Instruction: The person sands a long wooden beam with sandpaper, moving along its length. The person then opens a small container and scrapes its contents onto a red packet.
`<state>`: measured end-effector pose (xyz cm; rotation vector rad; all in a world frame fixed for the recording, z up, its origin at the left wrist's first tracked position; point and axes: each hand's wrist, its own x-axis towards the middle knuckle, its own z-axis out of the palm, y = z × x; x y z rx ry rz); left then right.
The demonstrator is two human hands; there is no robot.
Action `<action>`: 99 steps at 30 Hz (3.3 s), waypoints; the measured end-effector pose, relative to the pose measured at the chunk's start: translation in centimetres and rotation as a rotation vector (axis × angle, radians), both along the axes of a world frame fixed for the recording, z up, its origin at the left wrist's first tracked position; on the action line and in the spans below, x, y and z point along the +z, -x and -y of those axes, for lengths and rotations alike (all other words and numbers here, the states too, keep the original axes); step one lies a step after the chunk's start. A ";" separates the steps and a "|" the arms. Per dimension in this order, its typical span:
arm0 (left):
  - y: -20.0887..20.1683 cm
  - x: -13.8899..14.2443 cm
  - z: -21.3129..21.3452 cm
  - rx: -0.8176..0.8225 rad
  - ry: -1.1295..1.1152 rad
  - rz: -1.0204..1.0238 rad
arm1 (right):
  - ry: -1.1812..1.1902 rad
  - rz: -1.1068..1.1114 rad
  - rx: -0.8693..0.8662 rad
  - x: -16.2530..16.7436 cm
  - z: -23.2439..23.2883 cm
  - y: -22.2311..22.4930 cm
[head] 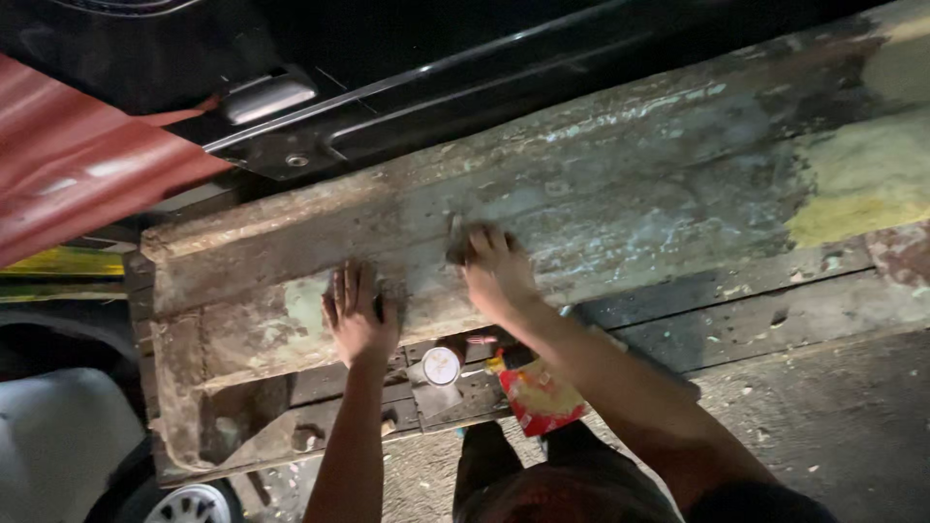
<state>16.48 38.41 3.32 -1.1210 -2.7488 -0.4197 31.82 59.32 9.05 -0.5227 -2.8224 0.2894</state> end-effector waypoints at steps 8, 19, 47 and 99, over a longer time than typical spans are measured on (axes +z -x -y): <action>-0.4 0.9 -0.1 0.044 -0.052 0.100 | -0.006 -0.101 0.109 1.3 4.8 -8.1; -0.2 1.0 -0.2 0.076 -0.048 0.147 | -0.071 -0.034 0.165 -0.4 2.1 -5.0; -0.4 1.6 0.3 0.043 -0.115 0.042 | -0.174 -0.124 0.117 -0.4 0.1 0.7; -0.7 0.4 1.0 -0.007 -0.152 0.026 | -0.152 -0.046 0.018 -2.9 3.7 -3.5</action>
